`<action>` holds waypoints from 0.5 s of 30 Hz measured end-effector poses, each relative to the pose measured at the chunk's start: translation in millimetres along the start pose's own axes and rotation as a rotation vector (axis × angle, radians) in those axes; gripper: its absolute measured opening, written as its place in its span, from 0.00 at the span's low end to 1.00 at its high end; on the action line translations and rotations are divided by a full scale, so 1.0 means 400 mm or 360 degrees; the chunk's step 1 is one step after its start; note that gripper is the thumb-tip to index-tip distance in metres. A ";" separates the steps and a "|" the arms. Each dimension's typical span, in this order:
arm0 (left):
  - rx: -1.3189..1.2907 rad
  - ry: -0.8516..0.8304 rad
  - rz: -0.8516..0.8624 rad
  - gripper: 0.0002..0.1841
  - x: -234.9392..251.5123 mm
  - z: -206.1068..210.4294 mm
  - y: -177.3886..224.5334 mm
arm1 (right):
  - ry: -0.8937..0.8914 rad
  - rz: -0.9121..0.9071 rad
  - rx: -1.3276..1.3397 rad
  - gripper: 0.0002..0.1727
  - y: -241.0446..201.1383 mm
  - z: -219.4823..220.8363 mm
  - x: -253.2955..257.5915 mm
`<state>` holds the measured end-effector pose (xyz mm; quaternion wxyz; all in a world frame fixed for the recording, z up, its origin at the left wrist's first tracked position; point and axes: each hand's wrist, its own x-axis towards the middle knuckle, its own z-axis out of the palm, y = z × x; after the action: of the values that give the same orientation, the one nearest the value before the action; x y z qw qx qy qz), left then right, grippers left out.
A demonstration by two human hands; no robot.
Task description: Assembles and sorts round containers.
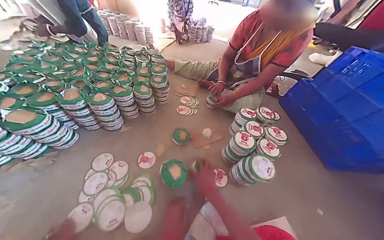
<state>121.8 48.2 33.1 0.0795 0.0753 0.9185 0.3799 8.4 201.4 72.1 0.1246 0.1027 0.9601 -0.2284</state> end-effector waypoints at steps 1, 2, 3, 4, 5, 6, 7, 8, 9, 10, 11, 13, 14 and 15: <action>-0.0034 0.0094 0.0000 0.16 -0.005 -0.001 -0.012 | 0.0082 -0.0034 0.0149 0.45 -0.025 -0.031 0.030; -0.0061 0.0183 -0.0011 0.16 -0.009 -0.001 -0.024 | 0.0171 -0.0102 0.0222 0.46 -0.059 -0.066 0.065; -0.0072 0.0267 -0.0019 0.16 -0.011 -0.001 -0.038 | 0.0260 -0.0192 0.0233 0.46 -0.101 -0.100 0.102; -0.0074 0.0342 -0.0022 0.15 -0.007 -0.006 -0.051 | 0.0331 -0.0290 0.0198 0.46 -0.145 -0.129 0.144; -0.0074 0.0370 -0.0041 0.15 -0.003 -0.016 -0.063 | 0.0429 -0.0402 0.0140 0.46 -0.182 -0.138 0.191; -0.0074 0.0369 -0.0066 0.15 0.001 -0.028 -0.073 | 0.0504 -0.0499 0.0038 0.46 -0.208 -0.130 0.240; -0.0068 0.0373 -0.0072 0.15 0.006 -0.038 -0.085 | 0.0502 -0.0561 -0.0094 0.46 -0.223 -0.110 0.287; -0.0062 0.0398 -0.0058 0.16 0.011 -0.043 -0.096 | 0.0409 -0.0581 -0.0221 0.46 -0.224 -0.078 0.331; -0.0069 0.0420 -0.0040 0.16 0.013 -0.046 -0.102 | 0.0287 -0.0559 -0.0276 0.48 -0.215 -0.040 0.368; -0.0080 0.0429 -0.0036 0.16 0.017 -0.052 -0.109 | 0.0214 -0.0509 -0.0282 0.50 -0.213 -0.017 0.396; -0.0089 0.0445 -0.0046 0.16 0.023 -0.058 -0.114 | 0.0151 -0.0483 -0.0250 0.52 -0.221 -0.016 0.413; -0.0098 0.0490 -0.0064 0.16 0.022 -0.047 -0.127 | 0.0023 -0.0477 -0.0140 0.55 -0.219 -0.042 0.416; -0.0088 0.0512 -0.0055 0.16 0.026 -0.041 -0.131 | 0.0066 -0.0481 -0.0060 0.57 -0.204 -0.061 0.415; -0.0070 0.0525 -0.0046 0.16 0.028 -0.035 -0.131 | 0.0224 -0.0460 0.0001 0.56 -0.179 -0.075 0.406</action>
<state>103.7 4.1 4.8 -0.0651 -0.0031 0.9116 0.4059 -169.6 175.7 81.1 0.0227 -0.0208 0.9712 -0.2364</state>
